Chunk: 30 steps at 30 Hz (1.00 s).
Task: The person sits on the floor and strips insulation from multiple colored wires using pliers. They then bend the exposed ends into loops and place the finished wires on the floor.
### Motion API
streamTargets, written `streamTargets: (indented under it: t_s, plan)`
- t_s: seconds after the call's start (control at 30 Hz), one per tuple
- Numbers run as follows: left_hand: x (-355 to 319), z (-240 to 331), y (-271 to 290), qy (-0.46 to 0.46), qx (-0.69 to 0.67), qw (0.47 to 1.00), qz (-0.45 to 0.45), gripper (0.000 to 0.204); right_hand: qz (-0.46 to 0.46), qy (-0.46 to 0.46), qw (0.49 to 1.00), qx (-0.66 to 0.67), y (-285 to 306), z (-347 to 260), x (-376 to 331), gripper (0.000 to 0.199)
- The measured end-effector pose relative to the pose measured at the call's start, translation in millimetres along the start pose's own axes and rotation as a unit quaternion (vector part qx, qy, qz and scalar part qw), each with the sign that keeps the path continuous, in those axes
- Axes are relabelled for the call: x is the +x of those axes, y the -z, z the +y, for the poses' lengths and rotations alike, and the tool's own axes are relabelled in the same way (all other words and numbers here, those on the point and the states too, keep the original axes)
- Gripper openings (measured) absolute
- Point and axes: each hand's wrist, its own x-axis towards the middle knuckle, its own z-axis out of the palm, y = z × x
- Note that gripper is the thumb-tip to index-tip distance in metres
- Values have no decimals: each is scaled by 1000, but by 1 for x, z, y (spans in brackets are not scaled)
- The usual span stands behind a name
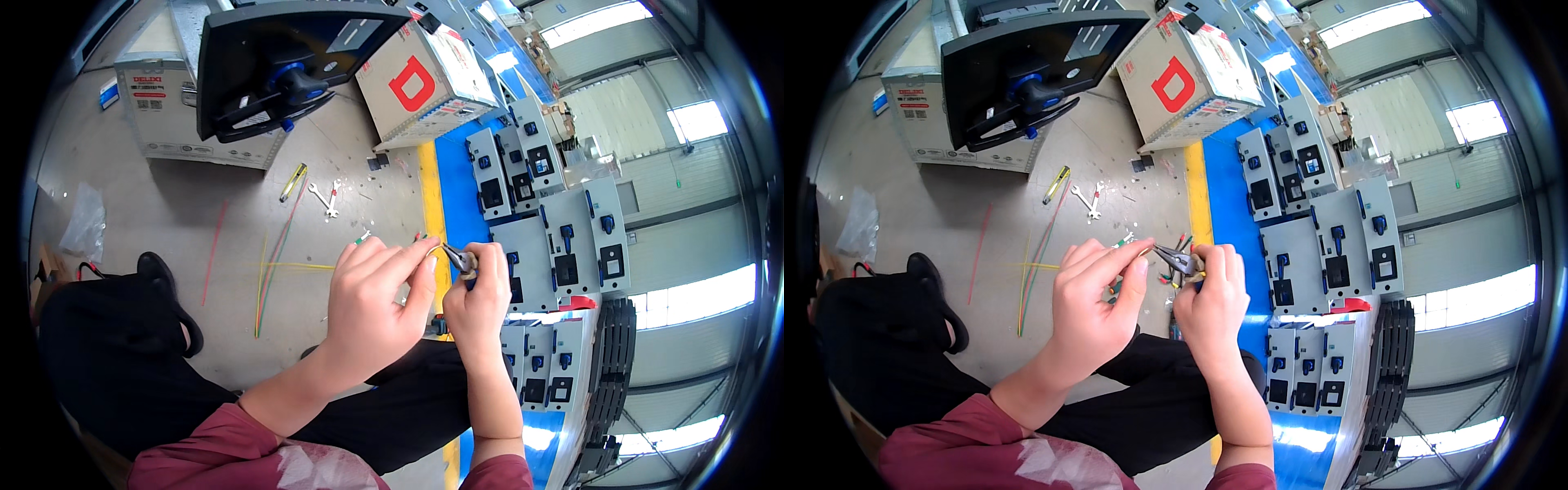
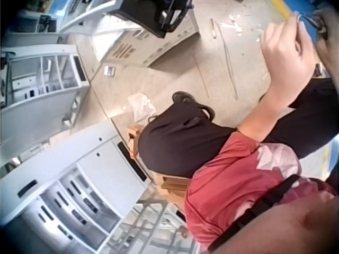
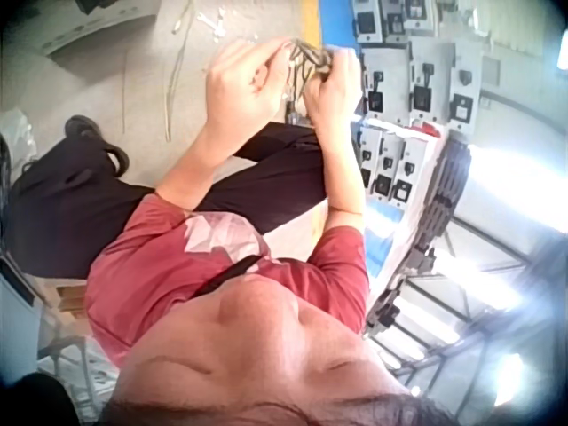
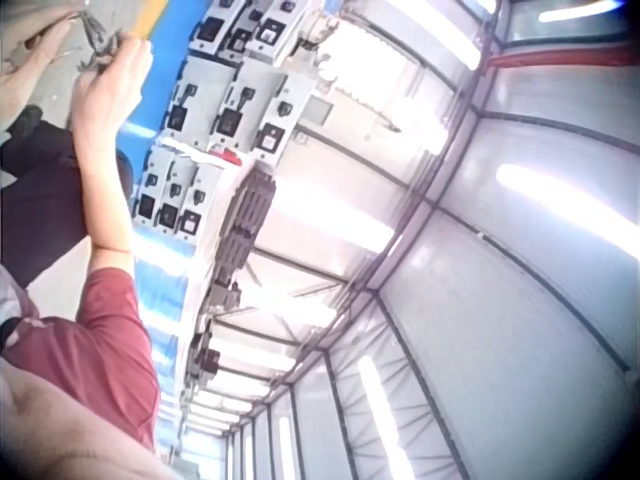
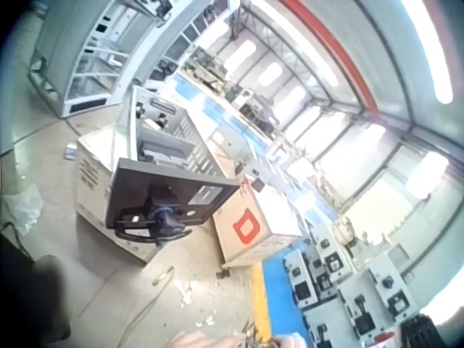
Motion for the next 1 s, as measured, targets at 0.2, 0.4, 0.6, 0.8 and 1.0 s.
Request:
streamTargets:
  t_s: [0.2,0.4,0.6,0.8,1.0]
  plan:
    - [0,-9,6,1,-34,999,9,17,-312,-262,804,434,17,-4,5,33]
    - [6,0,25,9,-149,987,-59,24,-547,-175,660,484,54,2,13,33]
    - [6,-3,30,-21,-170,980,-99,31,-565,-159,642,493,55,1,14,37]
    - [7,-10,31,-33,-180,975,-125,35,-585,-121,639,485,56,8,16,52]
    - [10,-13,35,-51,-198,967,-150,37,-583,-173,602,517,57,5,11,68]
